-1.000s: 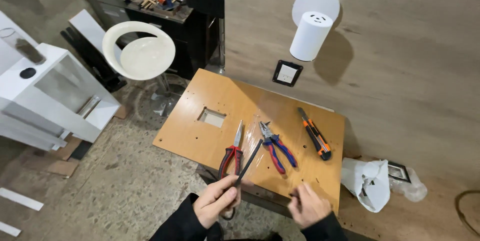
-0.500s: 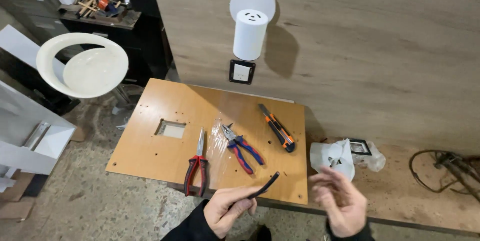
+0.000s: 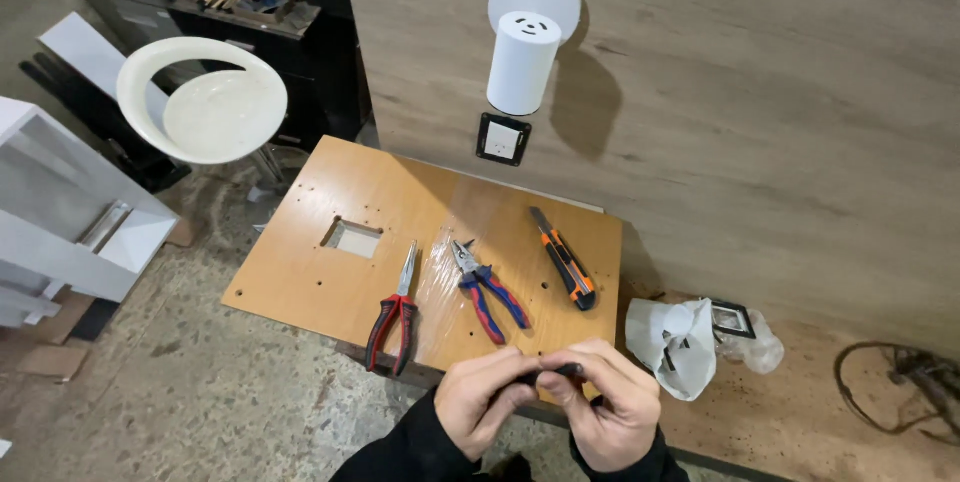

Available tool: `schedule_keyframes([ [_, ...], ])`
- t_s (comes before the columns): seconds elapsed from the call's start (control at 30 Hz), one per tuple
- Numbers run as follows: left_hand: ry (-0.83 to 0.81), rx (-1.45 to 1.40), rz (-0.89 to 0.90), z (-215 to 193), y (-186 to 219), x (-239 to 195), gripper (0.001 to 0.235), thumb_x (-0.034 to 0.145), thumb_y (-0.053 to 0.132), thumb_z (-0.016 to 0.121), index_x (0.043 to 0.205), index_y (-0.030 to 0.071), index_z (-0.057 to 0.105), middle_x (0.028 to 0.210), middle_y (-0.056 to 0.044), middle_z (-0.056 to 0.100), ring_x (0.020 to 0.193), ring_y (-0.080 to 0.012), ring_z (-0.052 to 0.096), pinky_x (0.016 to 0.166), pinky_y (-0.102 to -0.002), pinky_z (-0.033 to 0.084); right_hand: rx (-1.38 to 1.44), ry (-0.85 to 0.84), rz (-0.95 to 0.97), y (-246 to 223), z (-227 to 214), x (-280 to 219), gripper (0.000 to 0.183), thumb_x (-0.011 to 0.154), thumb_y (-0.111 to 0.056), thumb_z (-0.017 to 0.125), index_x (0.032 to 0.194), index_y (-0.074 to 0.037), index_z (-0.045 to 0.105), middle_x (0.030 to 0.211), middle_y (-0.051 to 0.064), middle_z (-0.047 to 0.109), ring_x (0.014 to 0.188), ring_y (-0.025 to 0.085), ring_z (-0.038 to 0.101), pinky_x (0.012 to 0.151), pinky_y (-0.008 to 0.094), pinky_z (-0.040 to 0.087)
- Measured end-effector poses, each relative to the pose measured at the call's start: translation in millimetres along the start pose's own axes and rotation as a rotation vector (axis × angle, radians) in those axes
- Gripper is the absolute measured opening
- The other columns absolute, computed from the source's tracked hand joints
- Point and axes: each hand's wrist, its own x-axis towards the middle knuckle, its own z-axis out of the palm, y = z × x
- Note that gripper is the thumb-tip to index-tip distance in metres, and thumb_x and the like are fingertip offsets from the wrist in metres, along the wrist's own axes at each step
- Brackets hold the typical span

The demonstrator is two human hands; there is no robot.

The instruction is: Stripping the outer and inner insulation from an electrical cable using pliers and a utility knife.

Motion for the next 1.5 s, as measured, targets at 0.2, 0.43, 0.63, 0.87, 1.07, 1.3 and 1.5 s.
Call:
schedule_keyframes([
  [0.2,0.078,-0.069,-0.032,6,-5,-5,0.016,0.097,-0.001,0.064,0.113,-0.001,0.067,0.081,-0.014,0.063,0.073,-0.0275,0.068,0.065,-0.033,0.053,-0.024,0.034,-0.134,1,8,2,0.02,0.077,-0.003,0.084,0.094,0.0,0.075,0.083,0.005,0.071,0.069,0.013,0.066,0.059,0.024,0.051],
  [0.43,0.249,0.145,-0.071,-5,-2,-16,0.022,0.092,0.001,0.067,0.113,0.0,0.072,0.077,-0.013,0.063,0.066,-0.0273,0.066,0.059,-0.034,0.051,0.087,-0.216,0.014,63,3,22,0.018,0.086,-0.009,0.075,0.102,0.001,0.076,0.085,0.008,0.075,0.07,0.018,0.07,0.065,0.026,0.055],
  [0.63,0.389,0.545,-0.195,-20,-45,-51,0.015,0.09,0.008,0.072,0.103,0.003,0.071,0.079,-0.012,0.061,0.068,-0.0329,0.065,0.056,-0.038,0.05,-0.483,-0.285,0.313,118,40,24,0.038,0.083,-0.036,0.077,0.108,-0.008,0.073,0.101,0.006,0.076,0.086,0.023,0.075,0.073,0.037,0.058],
  [0.87,0.457,0.609,-0.168,-19,-55,-60,0.023,0.09,0.007,0.069,0.112,0.006,0.071,0.092,-0.011,0.066,0.075,-0.0326,0.068,0.06,-0.037,0.054,-0.692,-0.472,0.252,136,104,28,0.084,0.063,-0.047,0.089,0.132,-0.012,0.057,0.117,0.012,0.061,0.111,0.034,0.061,0.078,0.046,0.054],
  [1.07,0.43,0.692,-0.211,-13,-61,-51,0.033,0.089,0.006,0.069,0.121,0.009,0.071,0.091,-0.008,0.066,0.073,-0.0304,0.069,0.058,-0.038,0.054,-0.522,-0.268,0.073,173,113,66,0.071,0.075,-0.048,0.083,0.131,-0.011,0.059,0.117,0.014,0.064,0.111,0.035,0.062,0.089,0.047,0.053],
  [1.3,0.196,0.951,-0.336,21,-122,-45,0.053,0.077,0.006,0.065,0.13,0.012,0.064,0.104,-0.004,0.068,0.07,-0.029,0.069,0.056,-0.042,0.055,-0.857,-0.16,0.273,219,27,60,0.07,0.075,-0.051,0.078,0.127,-0.006,0.063,0.121,0.016,0.065,0.111,0.039,0.062,0.085,0.052,0.053],
  [1.5,0.069,0.988,-0.457,52,-140,-20,0.047,0.08,0.007,0.065,0.126,0.011,0.06,0.105,-0.009,0.058,0.068,-0.031,0.069,0.053,-0.046,0.054,-0.707,-0.209,0.343,240,13,39,0.05,0.073,-0.04,0.078,0.109,-0.006,0.066,0.107,0.02,0.067,0.1,0.041,0.066,0.087,0.05,0.054],
])
